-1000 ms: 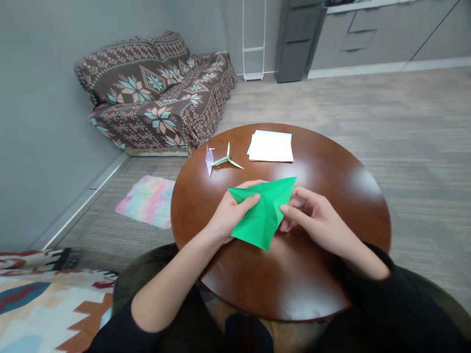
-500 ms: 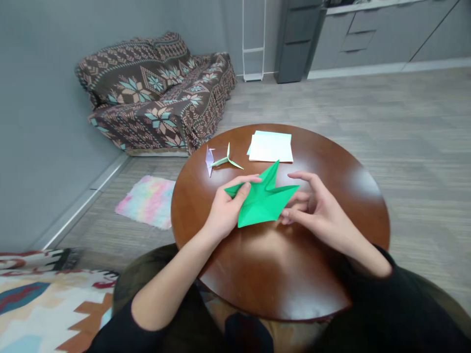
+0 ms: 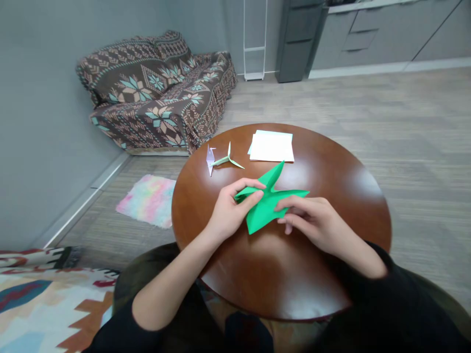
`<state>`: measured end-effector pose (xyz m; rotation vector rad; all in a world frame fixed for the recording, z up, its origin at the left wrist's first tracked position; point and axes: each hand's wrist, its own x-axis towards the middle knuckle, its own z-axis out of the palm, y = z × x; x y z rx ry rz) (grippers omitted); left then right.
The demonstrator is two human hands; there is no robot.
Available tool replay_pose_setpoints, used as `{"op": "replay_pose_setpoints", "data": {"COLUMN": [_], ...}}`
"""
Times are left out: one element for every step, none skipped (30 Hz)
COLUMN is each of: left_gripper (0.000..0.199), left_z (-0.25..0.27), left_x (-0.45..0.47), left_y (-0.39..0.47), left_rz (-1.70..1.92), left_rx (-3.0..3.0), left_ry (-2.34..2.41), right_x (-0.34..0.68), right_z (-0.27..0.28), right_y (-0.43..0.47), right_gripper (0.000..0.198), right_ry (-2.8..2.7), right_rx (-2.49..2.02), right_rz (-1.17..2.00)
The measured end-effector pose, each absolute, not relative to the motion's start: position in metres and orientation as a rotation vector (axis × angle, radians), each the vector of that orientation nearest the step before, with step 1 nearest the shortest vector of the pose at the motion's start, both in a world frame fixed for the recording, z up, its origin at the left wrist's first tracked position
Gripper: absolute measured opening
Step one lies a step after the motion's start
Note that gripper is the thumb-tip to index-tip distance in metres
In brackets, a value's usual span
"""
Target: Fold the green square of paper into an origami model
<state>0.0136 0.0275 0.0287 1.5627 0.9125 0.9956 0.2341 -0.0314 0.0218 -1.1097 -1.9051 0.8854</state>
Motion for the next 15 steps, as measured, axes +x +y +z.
{"op": "replay_pose_setpoints", "data": {"left_gripper": [0.024, 0.023, 0.022, 0.021, 0.02, 0.019, 0.018, 0.017, 0.016, 0.016, 0.016, 0.016, 0.018, 0.019, 0.022], "left_z": [0.029, 0.03, 0.03, 0.031, 0.031, 0.032, 0.032, 0.032, 0.032, 0.032, 0.032, 0.031, 0.03, 0.029, 0.027], "left_x": [0.014, 0.014, 0.015, 0.015, 0.015, 0.016, 0.016, 0.017, 0.018, 0.019, 0.02, 0.021, 0.022, 0.023, 0.023], "left_y": [0.027, 0.027, 0.026, 0.026, 0.026, 0.025, 0.025, 0.024, 0.023, 0.021, 0.02, 0.019, 0.017, 0.016, 0.016], "left_rz": [0.995, 0.999, 1.006, 1.014, 1.024, 1.033, 1.04, 1.042, 1.041, 1.036, 1.03, 1.023, 1.02, 1.017, 1.009], "left_rx": [1.586, 1.61, 1.631, 1.648, 1.663, 1.675, 1.686, 1.695, 1.698, 1.697, 1.691, 1.684, 1.675, 1.664, 1.645], "left_ry": [0.899, 0.888, 0.88, 0.874, 0.867, 0.856, 0.843, 0.827, 0.811, 0.795, 0.783, 0.775, 0.768, 0.759, 0.743], "right_x": [0.234, 0.234, 0.234, 0.233, 0.233, 0.232, 0.231, 0.229, 0.228, 0.226, 0.224, 0.223, 0.221, 0.22, 0.22], "right_z": [0.022, 0.022, 0.022, 0.021, 0.021, 0.021, 0.02, 0.019, 0.018, 0.016, 0.015, 0.014, 0.013, 0.012, 0.012], "right_y": [-0.031, -0.031, -0.031, -0.03, -0.03, -0.03, -0.031, -0.031, -0.032, -0.032, -0.033, -0.034, -0.034, -0.035, -0.035], "right_gripper": [0.01, 0.011, 0.011, 0.012, 0.013, 0.014, 0.015, 0.016, 0.017, 0.017, 0.017, 0.019, 0.027, 0.041, 0.056], "right_ry": [-1.878, -1.85, -1.822, -1.794, -1.761, -1.721, -1.677, -1.631, -1.584, -1.542, -1.51, -1.485, -1.466, -1.449, -1.427], "right_rx": [-1.115, -1.12, -1.127, -1.133, -1.137, -1.137, -1.136, -1.141, -1.155, -1.176, -1.204, -1.235, -1.265, -1.291, -1.31], "right_rz": [0.907, 0.938, 0.974, 1.011, 1.039, 1.056, 1.058, 1.049, 1.031, 1.011, 0.984, 0.941, 0.88, 0.81, 0.74]}}
